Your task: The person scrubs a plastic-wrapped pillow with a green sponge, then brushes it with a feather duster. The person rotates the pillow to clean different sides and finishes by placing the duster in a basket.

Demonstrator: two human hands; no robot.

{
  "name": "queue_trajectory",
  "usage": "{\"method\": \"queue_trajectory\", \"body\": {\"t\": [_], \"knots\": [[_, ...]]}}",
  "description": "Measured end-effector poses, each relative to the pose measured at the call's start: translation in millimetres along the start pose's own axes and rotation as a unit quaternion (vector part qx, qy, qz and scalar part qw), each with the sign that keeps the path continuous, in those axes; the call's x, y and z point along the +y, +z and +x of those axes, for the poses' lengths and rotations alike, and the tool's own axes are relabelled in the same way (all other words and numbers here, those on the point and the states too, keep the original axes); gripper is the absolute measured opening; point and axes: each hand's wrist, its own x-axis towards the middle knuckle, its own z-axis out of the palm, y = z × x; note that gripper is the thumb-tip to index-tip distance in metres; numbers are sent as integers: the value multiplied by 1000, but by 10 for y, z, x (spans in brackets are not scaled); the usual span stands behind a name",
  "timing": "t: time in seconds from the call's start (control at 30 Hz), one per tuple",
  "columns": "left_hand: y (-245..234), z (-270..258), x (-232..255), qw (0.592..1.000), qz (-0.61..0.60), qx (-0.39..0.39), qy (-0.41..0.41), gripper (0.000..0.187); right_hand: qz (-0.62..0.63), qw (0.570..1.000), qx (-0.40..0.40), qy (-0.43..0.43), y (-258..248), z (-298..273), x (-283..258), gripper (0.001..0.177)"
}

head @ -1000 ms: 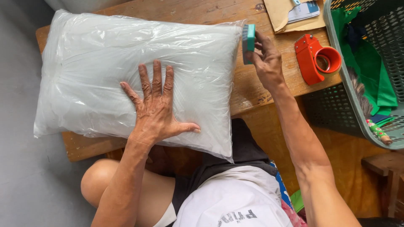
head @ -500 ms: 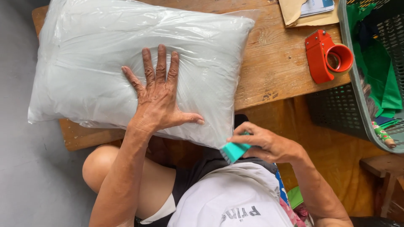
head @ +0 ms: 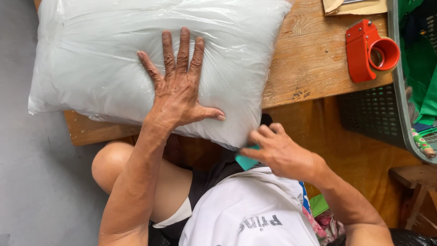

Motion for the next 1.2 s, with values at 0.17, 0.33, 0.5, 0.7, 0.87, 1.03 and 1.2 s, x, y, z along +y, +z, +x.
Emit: {"method": "queue_trajectory", "body": {"t": [0.17,0.33,0.5,0.7,0.87,1.03,1.2], "knots": [[-27,33,-5,1000,-27,2,-3,166,18,1000,9,15,-391,-150,-364,38],[-36,26,0,1000,-30,5,-3,167,-46,977,206,-14,-635,322,-380,34],[-9,25,7,1000,-22,11,-3,166,-84,990,116,4,-193,285,-286,21],[-28,29,-10,1000,-22,6,1,169,382,922,48,-34,-68,-334,-83,36],[12,23,-23,999,-30,16,9,171,338,857,376,102,516,10,86,46],[-2,48,5,1000,-20,10,-19,171,252,814,504,139,506,564,566,50],[34,63,33,999,-23,-1,-31,175,203,781,554,205,420,833,1323,59]]}}
